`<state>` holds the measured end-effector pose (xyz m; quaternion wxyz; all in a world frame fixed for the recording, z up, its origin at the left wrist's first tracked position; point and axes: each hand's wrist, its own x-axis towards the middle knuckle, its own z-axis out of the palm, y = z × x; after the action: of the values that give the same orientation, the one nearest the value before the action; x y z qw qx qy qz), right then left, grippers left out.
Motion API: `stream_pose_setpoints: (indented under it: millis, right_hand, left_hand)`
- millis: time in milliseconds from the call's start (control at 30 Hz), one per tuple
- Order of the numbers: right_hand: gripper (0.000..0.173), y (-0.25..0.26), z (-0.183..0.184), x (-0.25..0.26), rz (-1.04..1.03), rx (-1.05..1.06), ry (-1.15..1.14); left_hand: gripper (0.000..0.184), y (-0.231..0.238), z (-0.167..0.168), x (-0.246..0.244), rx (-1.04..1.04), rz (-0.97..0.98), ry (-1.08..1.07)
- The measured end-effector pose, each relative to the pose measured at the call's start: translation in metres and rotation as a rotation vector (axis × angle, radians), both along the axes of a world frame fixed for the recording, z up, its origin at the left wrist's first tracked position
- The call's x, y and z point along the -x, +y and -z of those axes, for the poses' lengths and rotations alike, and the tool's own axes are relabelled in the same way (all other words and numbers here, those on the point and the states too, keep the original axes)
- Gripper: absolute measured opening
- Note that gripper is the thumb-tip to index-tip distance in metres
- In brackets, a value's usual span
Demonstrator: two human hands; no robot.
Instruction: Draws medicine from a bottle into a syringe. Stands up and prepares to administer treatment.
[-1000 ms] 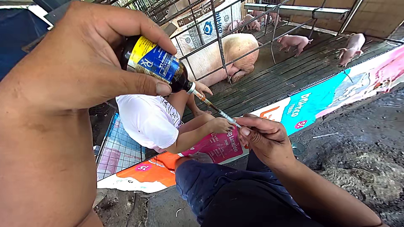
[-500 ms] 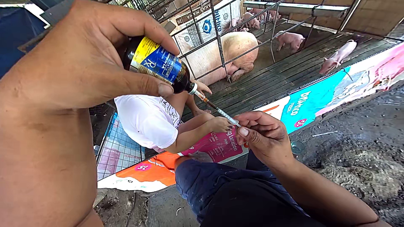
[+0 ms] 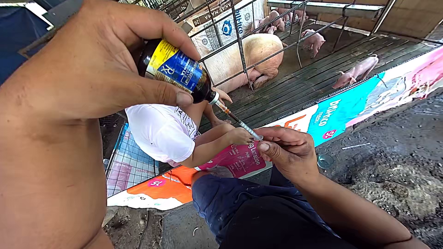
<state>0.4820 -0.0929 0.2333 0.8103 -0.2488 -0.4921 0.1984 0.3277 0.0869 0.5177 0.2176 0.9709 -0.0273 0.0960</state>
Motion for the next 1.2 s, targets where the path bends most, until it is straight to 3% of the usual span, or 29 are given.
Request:
stream_pose_setpoints:
  millis: [467,1200]
  right_hand:
    - [0.022,0.002,-0.012,-0.001,-0.058,-0.119,0.121]
    - [0.027,0.003,-0.013,-0.001,0.151,-0.144,-0.120]
  left_hand:
    - [0.053,0.000,0.008,-0.002,0.008,0.048,-0.002]
    - [0.053,-0.002,0.007,0.014,-0.003,0.046,-0.031]
